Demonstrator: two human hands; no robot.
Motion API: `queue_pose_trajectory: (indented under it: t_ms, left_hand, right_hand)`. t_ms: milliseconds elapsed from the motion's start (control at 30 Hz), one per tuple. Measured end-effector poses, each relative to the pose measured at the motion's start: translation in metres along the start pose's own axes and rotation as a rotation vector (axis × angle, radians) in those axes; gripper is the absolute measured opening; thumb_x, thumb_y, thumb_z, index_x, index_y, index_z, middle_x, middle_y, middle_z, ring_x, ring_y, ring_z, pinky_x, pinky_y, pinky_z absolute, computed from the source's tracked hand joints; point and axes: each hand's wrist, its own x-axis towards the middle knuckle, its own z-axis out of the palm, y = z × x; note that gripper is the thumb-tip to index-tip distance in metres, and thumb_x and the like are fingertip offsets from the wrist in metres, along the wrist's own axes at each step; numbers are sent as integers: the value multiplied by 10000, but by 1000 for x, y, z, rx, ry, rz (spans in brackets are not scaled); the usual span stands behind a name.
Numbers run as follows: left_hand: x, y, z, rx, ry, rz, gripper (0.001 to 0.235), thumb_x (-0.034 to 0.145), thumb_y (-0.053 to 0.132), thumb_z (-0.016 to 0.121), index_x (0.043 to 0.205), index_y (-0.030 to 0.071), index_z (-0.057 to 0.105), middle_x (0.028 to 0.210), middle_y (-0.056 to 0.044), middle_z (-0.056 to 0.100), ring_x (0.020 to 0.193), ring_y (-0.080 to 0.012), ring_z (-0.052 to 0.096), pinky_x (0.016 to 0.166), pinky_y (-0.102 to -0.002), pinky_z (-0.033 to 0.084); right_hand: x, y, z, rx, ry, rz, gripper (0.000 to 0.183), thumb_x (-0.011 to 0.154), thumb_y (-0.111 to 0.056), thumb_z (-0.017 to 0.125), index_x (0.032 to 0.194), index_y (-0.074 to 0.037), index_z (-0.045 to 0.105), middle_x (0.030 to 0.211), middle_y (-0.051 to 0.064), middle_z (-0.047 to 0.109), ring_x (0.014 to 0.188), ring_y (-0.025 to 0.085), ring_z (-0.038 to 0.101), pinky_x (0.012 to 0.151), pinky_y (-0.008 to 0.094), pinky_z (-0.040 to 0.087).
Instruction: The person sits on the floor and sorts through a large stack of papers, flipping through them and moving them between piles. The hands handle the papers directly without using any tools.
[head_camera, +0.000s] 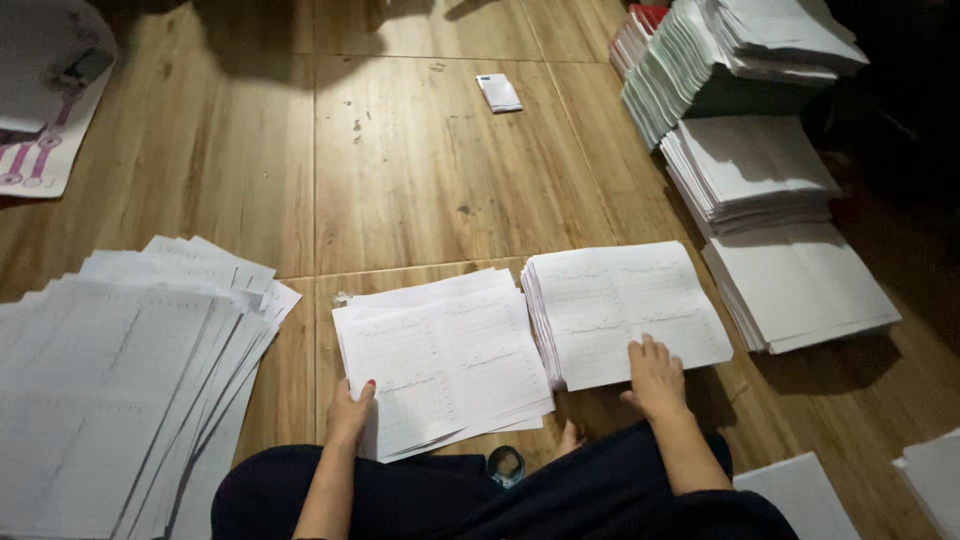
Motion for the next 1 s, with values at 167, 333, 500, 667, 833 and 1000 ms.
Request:
queue_pose_trajectory:
  t_ms: [167, 333, 500, 667, 833, 1000]
  left_hand:
    - [-11, 2, -1, -13, 62, 32, 444, 745, 428, 517, 1049, 106, 555, 1037, -134, 651, 970, -320, 592, 797, -380, 420]
    - [-5, 0, 2, 54, 73, 66, 523, 729, 520, 502, 1072, 126, 530, 962, -140, 656, 930, -339, 597, 762, -407, 429]
    - [-10, 3, -1, -135, 69, 168, 374, 753, 372, 565, 1022, 113, 584, 994, -96, 679, 892, -242, 635, 764, -334, 449]
    - [-13, 4, -2, -38, 73, 135, 396, 734, 438, 527, 975, 127, 574, 964, -119, 674, 897, -316, 618, 748, -376, 435]
    - [-17, 4, -3, -20, 67, 85, 424, 736, 455, 529, 1022, 148, 584, 1008, -116, 665, 940, -307, 607, 784, -369, 437]
    - [-13, 5, -2, 3, 80, 57, 445, 722, 473, 522, 1029, 157, 587, 1004, -112, 667, 938, -310, 608, 776, -377, 439]
  right_hand:
    - [-15, -7, -14, 48, 232, -86, 308, 671, -180, 673, 910, -141, 482, 902, 61, 502, 893, 304, 528, 670, 455, 473]
    - [-9, 0, 2, 236, 201, 86, 239, 772, -248, 526, 961, -296, 665, 999, -20, 653, 905, 275, 613, 742, 429, 490]
    - [-13, -6, -19, 222, 127, 145, 190, 716, -272, 649, 896, -332, 636, 972, -5, 658, 900, 285, 629, 730, 422, 496]
    - [-19, -13, -29, 221, 379, 223, 23, 757, -267, 627, 773, -253, 635, 837, -33, 661, 799, 233, 636, 570, 410, 490]
    - [-20, -14, -32, 265, 336, 236, 38, 723, -300, 644, 755, -279, 641, 855, -48, 660, 861, 214, 623, 648, 403, 488]
    - [-20, -26, -49, 360, 488, 170, 88, 672, -247, 668, 703, -262, 588, 827, -95, 628, 843, 159, 601, 640, 340, 440]
